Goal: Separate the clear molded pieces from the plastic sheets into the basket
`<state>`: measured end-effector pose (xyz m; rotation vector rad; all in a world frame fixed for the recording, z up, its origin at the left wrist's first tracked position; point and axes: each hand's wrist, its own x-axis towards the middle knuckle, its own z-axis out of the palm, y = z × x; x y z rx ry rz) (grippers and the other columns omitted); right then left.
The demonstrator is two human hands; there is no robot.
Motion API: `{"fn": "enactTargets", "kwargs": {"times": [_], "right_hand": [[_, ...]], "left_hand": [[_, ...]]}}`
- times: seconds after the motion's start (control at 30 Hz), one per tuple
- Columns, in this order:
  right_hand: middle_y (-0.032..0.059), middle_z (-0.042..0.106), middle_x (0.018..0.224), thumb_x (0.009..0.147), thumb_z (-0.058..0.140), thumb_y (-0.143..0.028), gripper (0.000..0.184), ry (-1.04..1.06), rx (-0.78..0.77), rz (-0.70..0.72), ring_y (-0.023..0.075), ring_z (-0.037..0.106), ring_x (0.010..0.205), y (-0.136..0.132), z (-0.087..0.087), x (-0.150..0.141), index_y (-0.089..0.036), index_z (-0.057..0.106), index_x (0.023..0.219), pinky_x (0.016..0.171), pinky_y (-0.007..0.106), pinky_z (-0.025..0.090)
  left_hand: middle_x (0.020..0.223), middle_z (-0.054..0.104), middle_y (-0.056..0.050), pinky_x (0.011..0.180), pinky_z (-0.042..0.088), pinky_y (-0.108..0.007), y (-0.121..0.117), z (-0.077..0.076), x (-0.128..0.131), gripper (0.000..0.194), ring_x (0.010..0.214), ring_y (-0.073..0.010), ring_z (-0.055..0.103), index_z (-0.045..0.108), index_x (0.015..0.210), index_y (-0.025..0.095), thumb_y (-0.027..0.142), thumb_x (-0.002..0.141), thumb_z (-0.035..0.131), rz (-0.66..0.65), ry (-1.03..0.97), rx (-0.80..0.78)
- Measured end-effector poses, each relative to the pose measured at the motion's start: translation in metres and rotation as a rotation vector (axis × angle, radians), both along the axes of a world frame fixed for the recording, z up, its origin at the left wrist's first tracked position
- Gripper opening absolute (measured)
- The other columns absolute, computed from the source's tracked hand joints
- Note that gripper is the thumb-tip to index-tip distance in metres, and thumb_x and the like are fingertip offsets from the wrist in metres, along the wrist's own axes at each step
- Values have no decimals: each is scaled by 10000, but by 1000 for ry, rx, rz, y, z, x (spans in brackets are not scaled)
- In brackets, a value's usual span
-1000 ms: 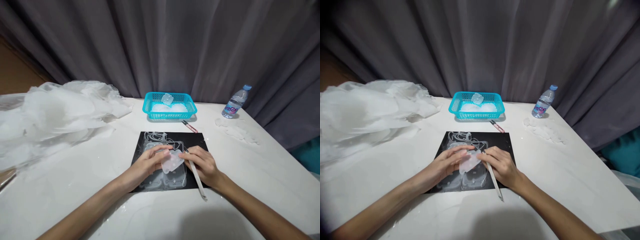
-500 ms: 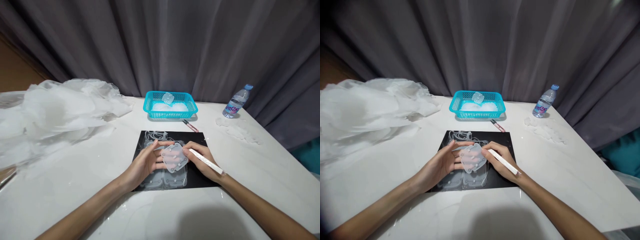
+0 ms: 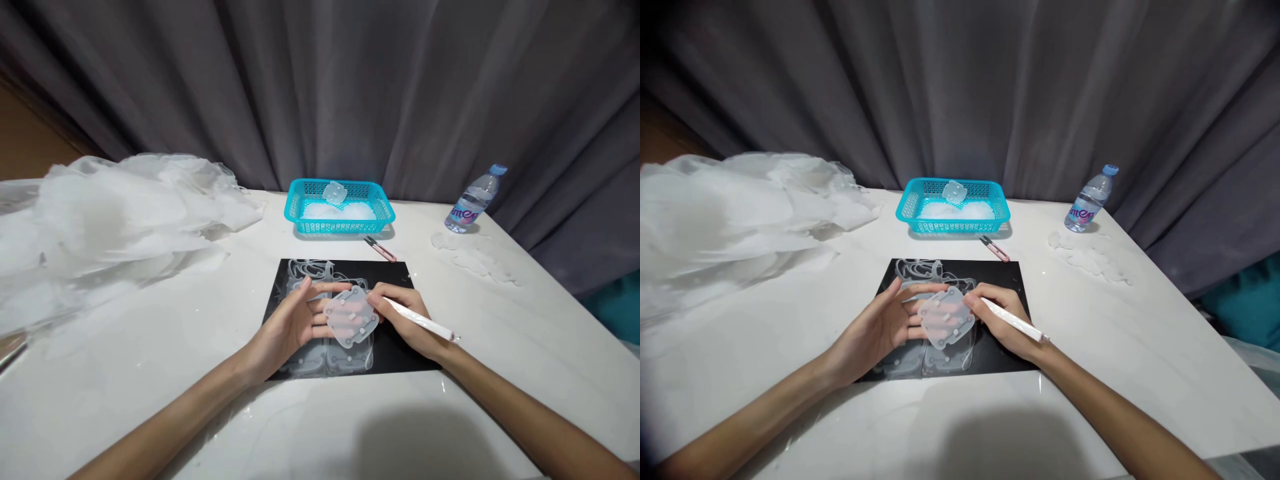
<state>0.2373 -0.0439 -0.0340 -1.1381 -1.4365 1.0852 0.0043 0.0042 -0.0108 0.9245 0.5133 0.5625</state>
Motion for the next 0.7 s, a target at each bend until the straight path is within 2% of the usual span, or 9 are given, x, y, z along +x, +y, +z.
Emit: {"fn": "enactTargets", "kwargs": {"times": [0.07, 0.13, 0.23, 0.3, 0.53, 0.6, 0.7], "right_hand": [[-19, 551, 736, 1011, 610, -396, 338, -4, 6, 0, 121, 508, 679, -1, -1, 0, -182, 646, 751, 649, 242, 400], [-17, 563, 745, 1014, 610, -387, 323, -17, 19, 2, 124, 514, 687, -2, -1, 1, -184, 658, 768, 655, 245, 398], [-16, 576, 751, 1015, 616, -369, 300, -56, 43, 12, 127, 521, 697, -4, -1, 0, -186, 676, 786, 666, 251, 396], [-18, 576, 753, 1017, 617, -358, 286, -86, 50, 21, 127, 523, 702, -4, -1, -1, -188, 684, 797, 672, 252, 394], [-19, 581, 773, 1026, 603, -367, 279, -92, 56, 2, 125, 530, 709, -3, -4, -1, -189, 684, 828, 677, 251, 401], [-18, 582, 774, 1027, 602, -369, 280, -93, 51, 0, 125, 534, 712, -3, -4, 0, -188, 685, 830, 677, 251, 402], [-18, 581, 774, 1026, 603, -361, 273, -100, 46, 6, 125, 538, 716, -4, -3, -1, -187, 687, 833, 677, 251, 403]], "left_hand": [[1248, 763, -193, 942, 598, -419, -1, 0, 0, 590, 1119, -333, 752, 664, 1315, 137, 621, 1043, 464, 3, 10, 22], [1195, 783, -163, 909, 607, -370, -2, -1, 0, 520, 1070, -295, 766, 688, 1277, 148, 582, 1033, 536, 41, 57, 89], [1027, 815, -84, 816, 613, -285, -4, -5, 2, 320, 902, -218, 789, 714, 1156, 169, 418, 957, 743, 117, 168, 204], [949, 816, -48, 796, 618, -277, -4, -7, 3, 261, 824, -198, 795, 708, 1098, 176, 339, 915, 801, 121, 195, 214], [1124, 801, -91, 960, 606, -341, -5, -7, -4, 318, 1089, -253, 764, 706, 1251, 195, 403, 1024, 628, 74, 190, 196], [1103, 801, -90, 943, 610, -335, -5, -6, -4, 335, 1070, -249, 765, 713, 1234, 190, 432, 1017, 632, 97, 210, 210], [969, 807, -62, 840, 623, -284, -5, -7, 0, 336, 919, -207, 779, 715, 1163, 178, 436, 948, 740, 146, 245, 260]]}}
